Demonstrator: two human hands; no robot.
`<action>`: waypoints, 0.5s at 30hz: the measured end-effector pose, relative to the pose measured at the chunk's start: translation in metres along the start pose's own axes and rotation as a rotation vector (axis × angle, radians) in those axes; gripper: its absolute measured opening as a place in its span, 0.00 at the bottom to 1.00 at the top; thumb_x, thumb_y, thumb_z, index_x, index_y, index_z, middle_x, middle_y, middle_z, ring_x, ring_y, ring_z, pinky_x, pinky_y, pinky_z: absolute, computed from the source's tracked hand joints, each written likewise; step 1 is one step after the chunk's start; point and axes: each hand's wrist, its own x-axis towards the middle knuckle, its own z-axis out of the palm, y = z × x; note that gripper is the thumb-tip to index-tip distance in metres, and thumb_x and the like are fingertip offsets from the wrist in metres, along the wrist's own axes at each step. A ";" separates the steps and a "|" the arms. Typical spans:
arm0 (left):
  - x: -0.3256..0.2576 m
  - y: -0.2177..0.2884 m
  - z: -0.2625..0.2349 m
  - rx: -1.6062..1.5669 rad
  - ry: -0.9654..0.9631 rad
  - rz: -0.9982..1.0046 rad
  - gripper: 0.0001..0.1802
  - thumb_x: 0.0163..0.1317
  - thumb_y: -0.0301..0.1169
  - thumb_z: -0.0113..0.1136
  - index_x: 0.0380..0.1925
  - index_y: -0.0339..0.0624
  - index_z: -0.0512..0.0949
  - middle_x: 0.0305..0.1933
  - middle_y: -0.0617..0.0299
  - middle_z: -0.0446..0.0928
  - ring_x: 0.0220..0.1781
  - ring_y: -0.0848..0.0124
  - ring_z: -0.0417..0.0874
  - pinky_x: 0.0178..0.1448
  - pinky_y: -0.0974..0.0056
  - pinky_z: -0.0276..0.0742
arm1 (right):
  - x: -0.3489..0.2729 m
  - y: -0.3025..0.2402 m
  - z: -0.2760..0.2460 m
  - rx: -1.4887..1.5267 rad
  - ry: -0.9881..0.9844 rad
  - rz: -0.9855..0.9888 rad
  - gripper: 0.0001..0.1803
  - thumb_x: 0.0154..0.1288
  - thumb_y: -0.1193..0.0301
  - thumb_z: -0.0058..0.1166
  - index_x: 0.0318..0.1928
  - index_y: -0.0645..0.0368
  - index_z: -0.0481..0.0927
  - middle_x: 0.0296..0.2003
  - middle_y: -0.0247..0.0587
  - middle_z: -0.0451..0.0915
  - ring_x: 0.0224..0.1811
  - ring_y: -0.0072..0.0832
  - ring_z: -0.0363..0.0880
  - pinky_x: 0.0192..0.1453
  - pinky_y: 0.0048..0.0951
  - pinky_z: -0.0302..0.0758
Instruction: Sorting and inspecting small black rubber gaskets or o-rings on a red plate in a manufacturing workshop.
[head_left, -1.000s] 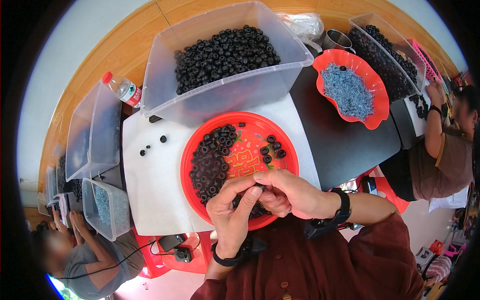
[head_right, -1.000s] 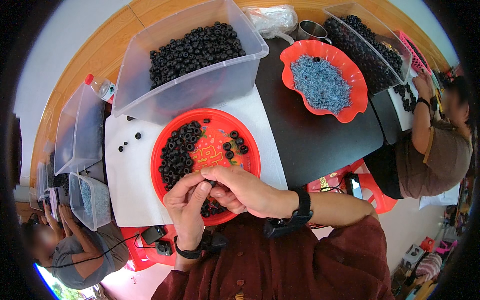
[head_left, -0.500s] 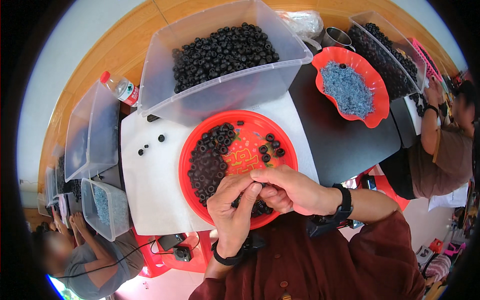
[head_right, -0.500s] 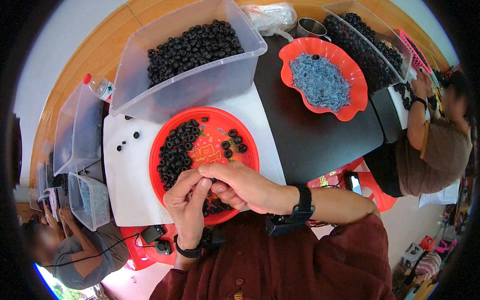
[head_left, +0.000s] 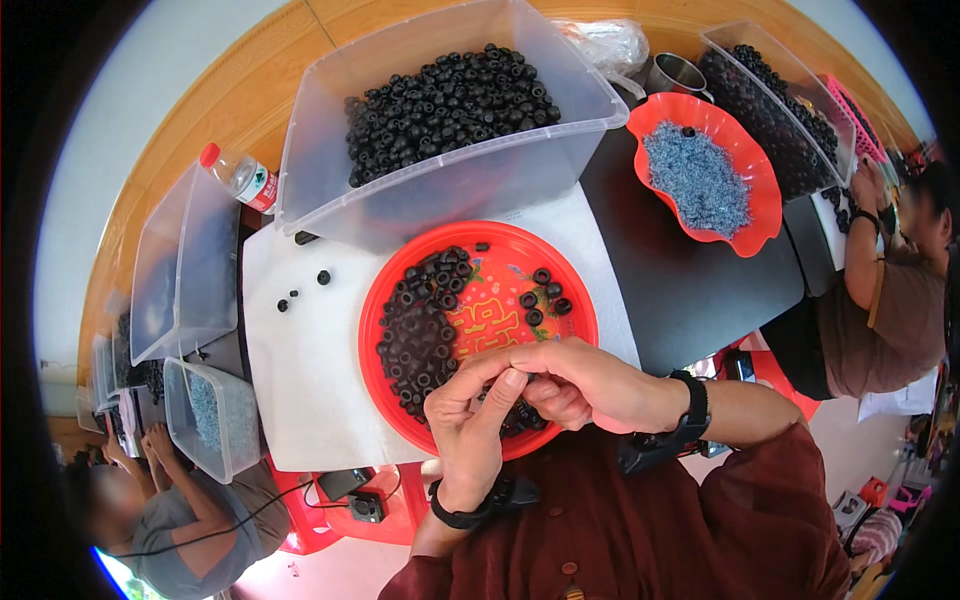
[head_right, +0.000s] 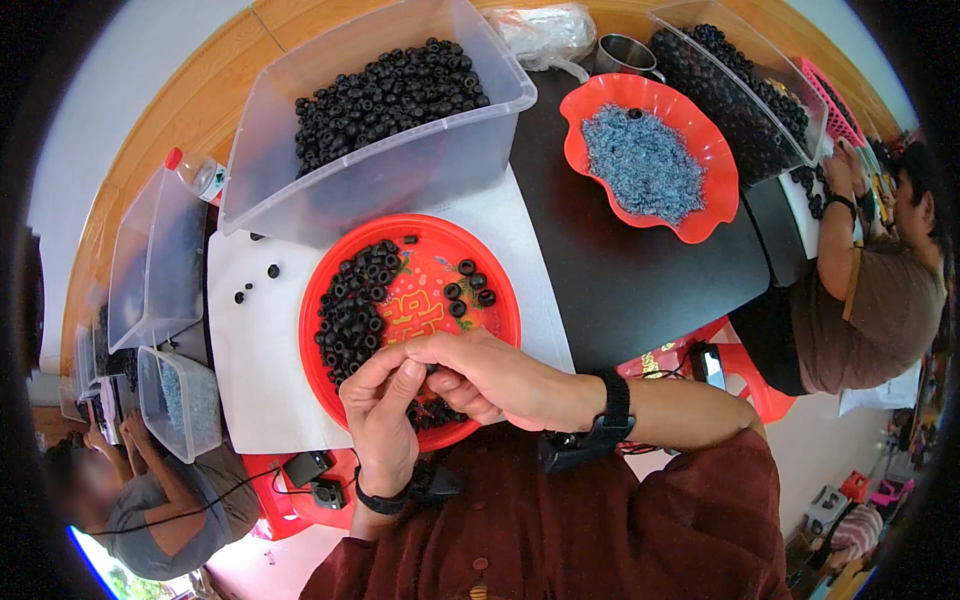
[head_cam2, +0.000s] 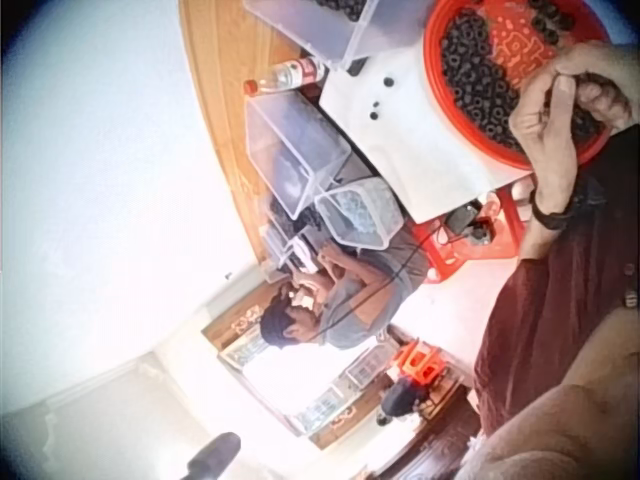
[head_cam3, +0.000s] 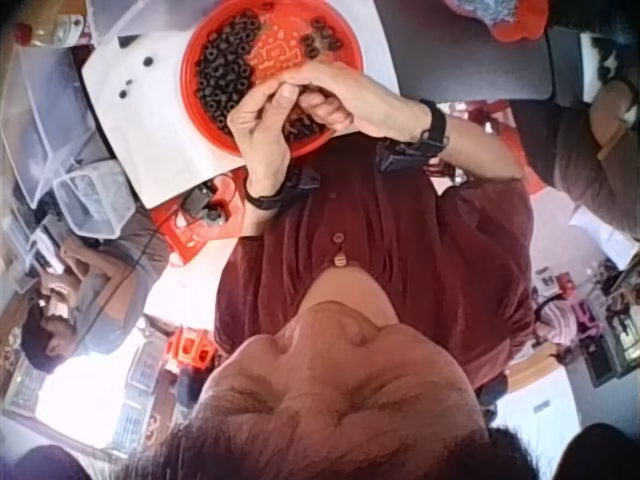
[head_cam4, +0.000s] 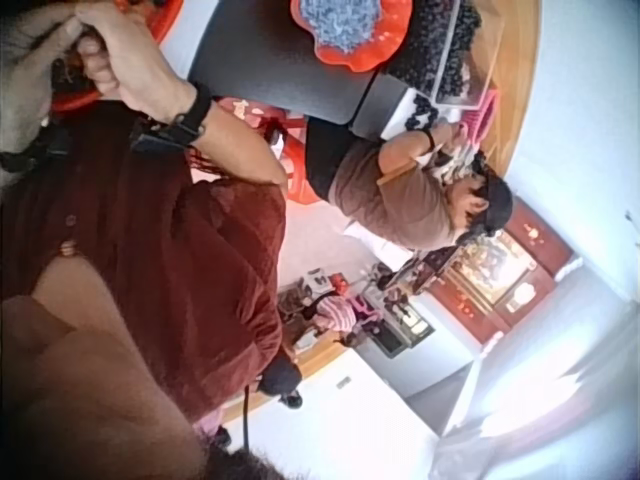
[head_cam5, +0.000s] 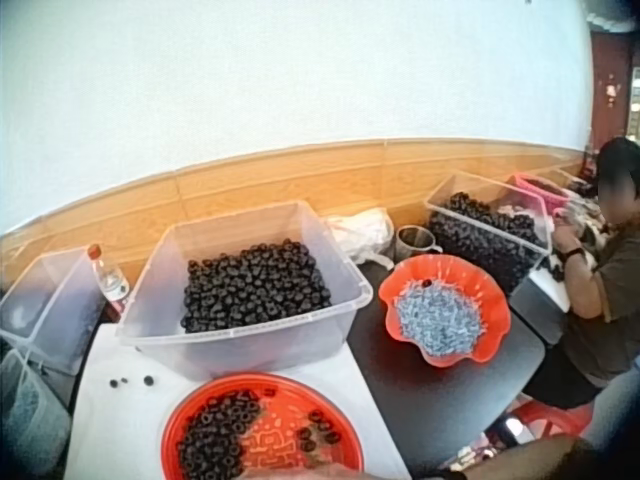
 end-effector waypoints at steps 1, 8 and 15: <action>0.000 0.000 -0.001 0.029 -0.003 0.005 0.09 0.61 0.24 0.60 0.41 0.33 0.81 0.44 0.57 0.81 0.44 0.73 0.79 0.53 0.69 0.72 | 0.000 0.000 0.001 0.002 0.007 0.004 0.25 0.67 0.49 0.44 0.17 0.46 0.58 0.14 0.17 0.50 0.13 0.11 0.43 0.17 0.20 0.39; 0.003 0.000 0.000 0.194 -0.023 0.099 0.12 0.60 0.26 0.62 0.43 0.33 0.81 0.42 0.55 0.82 0.45 0.68 0.80 0.53 0.65 0.72 | 0.000 -0.003 -0.001 0.026 0.038 -0.046 0.25 0.68 0.51 0.43 0.16 0.46 0.56 0.13 0.18 0.51 0.13 0.12 0.44 0.17 0.21 0.41; 0.004 0.010 -0.004 0.400 -0.087 0.203 0.12 0.56 0.25 0.64 0.41 0.34 0.81 0.37 0.54 0.82 0.44 0.63 0.80 0.52 0.63 0.73 | -0.002 -0.005 -0.005 0.022 -0.026 0.041 0.24 0.68 0.51 0.42 0.17 0.46 0.55 0.14 0.18 0.50 0.13 0.13 0.44 0.17 0.21 0.41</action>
